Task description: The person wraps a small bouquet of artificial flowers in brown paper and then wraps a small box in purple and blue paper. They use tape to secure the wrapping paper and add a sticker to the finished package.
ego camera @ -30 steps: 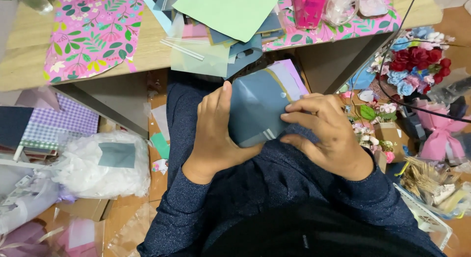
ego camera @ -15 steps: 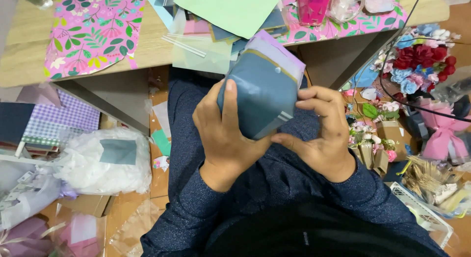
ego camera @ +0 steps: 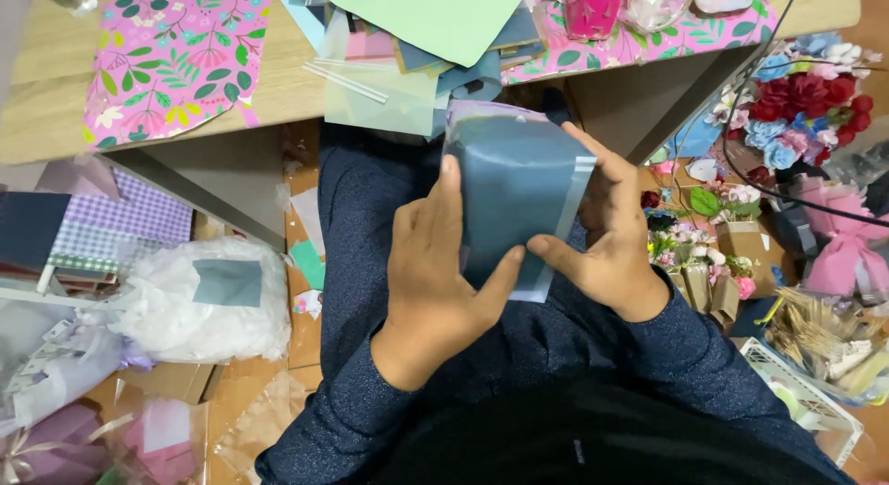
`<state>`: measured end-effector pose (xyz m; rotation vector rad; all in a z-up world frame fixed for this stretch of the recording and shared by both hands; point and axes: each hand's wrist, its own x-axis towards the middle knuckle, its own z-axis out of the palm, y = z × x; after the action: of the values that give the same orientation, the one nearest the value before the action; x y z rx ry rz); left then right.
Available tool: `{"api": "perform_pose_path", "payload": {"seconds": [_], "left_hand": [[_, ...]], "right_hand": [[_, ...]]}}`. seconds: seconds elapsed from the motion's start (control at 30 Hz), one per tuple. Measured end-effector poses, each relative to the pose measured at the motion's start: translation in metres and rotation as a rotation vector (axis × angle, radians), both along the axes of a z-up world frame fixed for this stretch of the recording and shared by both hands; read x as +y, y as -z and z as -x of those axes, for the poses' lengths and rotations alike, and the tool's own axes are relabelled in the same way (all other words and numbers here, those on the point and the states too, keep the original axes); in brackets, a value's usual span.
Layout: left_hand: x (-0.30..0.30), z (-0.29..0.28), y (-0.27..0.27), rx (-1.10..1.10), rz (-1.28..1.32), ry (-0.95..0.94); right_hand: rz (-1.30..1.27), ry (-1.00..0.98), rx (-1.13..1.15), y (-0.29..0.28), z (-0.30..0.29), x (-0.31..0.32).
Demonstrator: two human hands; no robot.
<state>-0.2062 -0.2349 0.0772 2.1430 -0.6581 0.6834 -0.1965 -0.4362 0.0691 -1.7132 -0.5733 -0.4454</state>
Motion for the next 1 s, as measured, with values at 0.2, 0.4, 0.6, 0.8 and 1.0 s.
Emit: {"api": "perform_pose_path", "payload": {"seconds": [0.2,0.4,0.6,0.8,1.0], "left_hand": [[0.008,-0.002,-0.010,-0.006,0.117,0.072],[0.010,-0.004,0.000,-0.007,0.150,0.191],[0.001,0.001,-0.008,-0.126,0.067,0.141],[-0.017,0.002,0.000,-0.322,-0.105,0.107],[-0.021,-0.005,0.009,-0.307,-0.158,0.138]], "right_hand": [[-0.153,-0.055,0.034,0.007,-0.001,-0.004],[-0.151,-0.047,-0.089,0.008,-0.002,-0.009],[-0.315,-0.067,0.051,0.006,-0.001,-0.006],[-0.329,-0.045,0.217,0.005,-0.009,-0.010],[-0.378,0.022,0.203,0.019,-0.014,-0.011]]}}
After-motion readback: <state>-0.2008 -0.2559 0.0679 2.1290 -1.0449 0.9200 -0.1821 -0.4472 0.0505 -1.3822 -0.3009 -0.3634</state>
